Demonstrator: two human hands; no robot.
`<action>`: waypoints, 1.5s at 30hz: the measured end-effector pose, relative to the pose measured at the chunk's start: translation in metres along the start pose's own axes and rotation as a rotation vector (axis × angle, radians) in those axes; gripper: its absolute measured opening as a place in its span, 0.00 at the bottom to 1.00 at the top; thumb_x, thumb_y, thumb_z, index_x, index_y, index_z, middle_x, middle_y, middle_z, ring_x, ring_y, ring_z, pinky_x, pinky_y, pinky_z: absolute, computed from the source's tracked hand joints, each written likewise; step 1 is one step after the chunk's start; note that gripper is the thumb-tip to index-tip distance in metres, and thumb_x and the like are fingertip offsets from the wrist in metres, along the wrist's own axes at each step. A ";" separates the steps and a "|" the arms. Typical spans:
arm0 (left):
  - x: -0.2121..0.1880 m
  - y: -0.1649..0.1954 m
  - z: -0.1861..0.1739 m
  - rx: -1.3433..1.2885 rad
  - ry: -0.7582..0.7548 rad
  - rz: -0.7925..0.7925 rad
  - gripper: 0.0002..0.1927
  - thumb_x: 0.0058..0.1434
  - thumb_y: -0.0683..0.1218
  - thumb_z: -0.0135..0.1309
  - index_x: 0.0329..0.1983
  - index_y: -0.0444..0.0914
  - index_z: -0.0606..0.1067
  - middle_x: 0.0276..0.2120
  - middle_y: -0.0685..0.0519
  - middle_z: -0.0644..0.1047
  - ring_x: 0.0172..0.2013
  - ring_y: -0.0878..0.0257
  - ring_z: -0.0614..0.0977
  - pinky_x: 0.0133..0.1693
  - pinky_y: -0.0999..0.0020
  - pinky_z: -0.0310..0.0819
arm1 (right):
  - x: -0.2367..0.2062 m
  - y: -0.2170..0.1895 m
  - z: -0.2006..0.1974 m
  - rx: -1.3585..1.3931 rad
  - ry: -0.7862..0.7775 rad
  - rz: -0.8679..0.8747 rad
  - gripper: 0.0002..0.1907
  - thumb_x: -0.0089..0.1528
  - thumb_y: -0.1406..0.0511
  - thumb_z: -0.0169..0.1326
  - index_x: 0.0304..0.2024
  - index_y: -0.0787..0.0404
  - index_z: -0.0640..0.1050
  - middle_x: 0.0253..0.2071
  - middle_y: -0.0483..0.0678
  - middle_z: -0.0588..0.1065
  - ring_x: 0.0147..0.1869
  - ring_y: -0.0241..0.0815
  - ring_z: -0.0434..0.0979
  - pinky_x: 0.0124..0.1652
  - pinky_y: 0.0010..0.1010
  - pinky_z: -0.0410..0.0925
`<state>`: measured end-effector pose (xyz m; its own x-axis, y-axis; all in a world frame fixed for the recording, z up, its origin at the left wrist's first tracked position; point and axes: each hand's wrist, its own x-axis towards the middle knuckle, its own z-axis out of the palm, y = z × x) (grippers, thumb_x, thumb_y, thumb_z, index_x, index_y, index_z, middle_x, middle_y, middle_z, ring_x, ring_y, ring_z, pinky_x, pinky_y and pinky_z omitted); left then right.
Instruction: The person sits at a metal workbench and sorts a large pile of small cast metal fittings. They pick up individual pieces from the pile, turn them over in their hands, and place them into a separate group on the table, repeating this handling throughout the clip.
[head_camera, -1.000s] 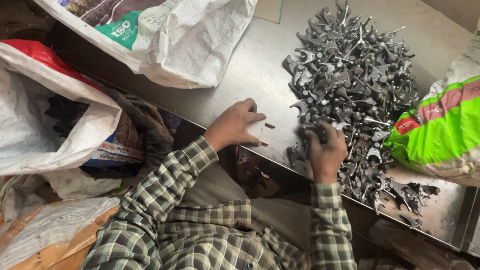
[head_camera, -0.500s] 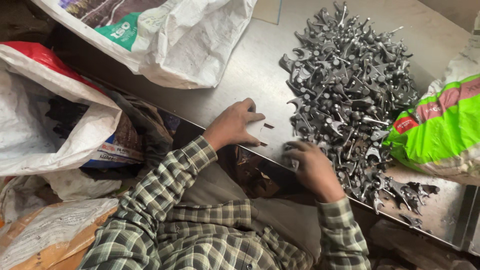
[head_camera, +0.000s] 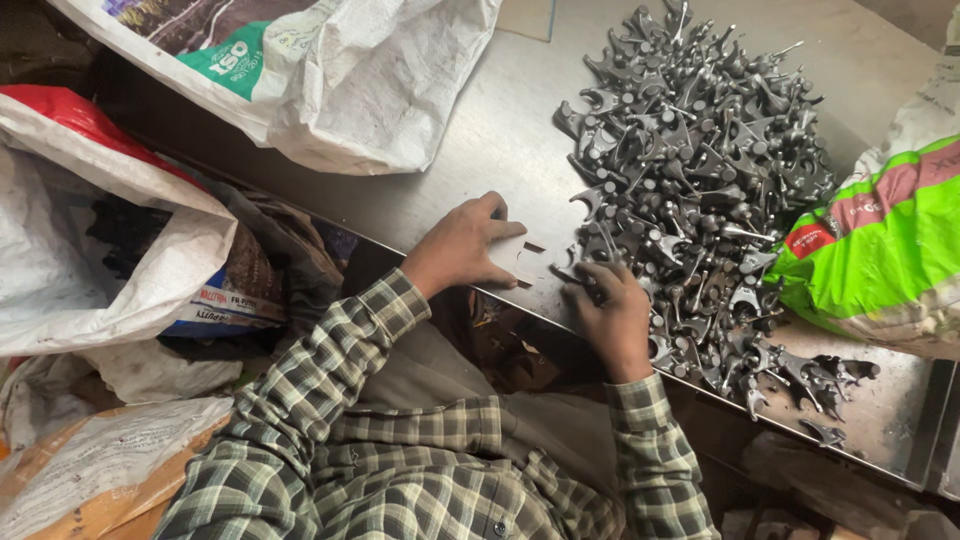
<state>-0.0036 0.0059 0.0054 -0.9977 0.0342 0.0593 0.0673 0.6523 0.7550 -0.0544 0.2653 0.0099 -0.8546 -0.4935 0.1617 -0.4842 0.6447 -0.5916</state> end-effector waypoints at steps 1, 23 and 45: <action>0.000 0.000 0.000 0.001 0.005 0.007 0.34 0.37 0.53 0.76 0.51 0.43 0.82 0.46 0.49 0.74 0.47 0.53 0.79 0.50 0.58 0.76 | -0.001 -0.001 0.002 0.016 0.018 -0.015 0.13 0.58 0.68 0.65 0.46 0.60 0.83 0.46 0.52 0.80 0.43 0.47 0.83 0.42 0.34 0.75; 0.001 -0.002 0.003 -0.021 0.021 0.028 0.34 0.36 0.53 0.75 0.50 0.43 0.82 0.45 0.49 0.74 0.47 0.53 0.79 0.50 0.58 0.76 | 0.008 -0.009 0.025 -0.023 0.010 -0.089 0.11 0.58 0.68 0.66 0.43 0.56 0.86 0.45 0.51 0.81 0.43 0.48 0.83 0.42 0.34 0.75; 0.001 -0.003 0.004 -0.047 0.062 0.048 0.33 0.36 0.52 0.75 0.49 0.43 0.83 0.45 0.48 0.75 0.47 0.51 0.79 0.50 0.58 0.76 | 0.095 -0.032 -0.005 -0.572 -0.037 0.075 0.19 0.46 0.52 0.72 0.32 0.57 0.86 0.30 0.53 0.81 0.33 0.55 0.81 0.32 0.45 0.74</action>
<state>-0.0047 0.0066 0.0003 -0.9907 0.0162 0.1353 0.1166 0.6144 0.7804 -0.1206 0.2009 0.0485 -0.8884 -0.4476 0.1020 -0.4557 0.8868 -0.0771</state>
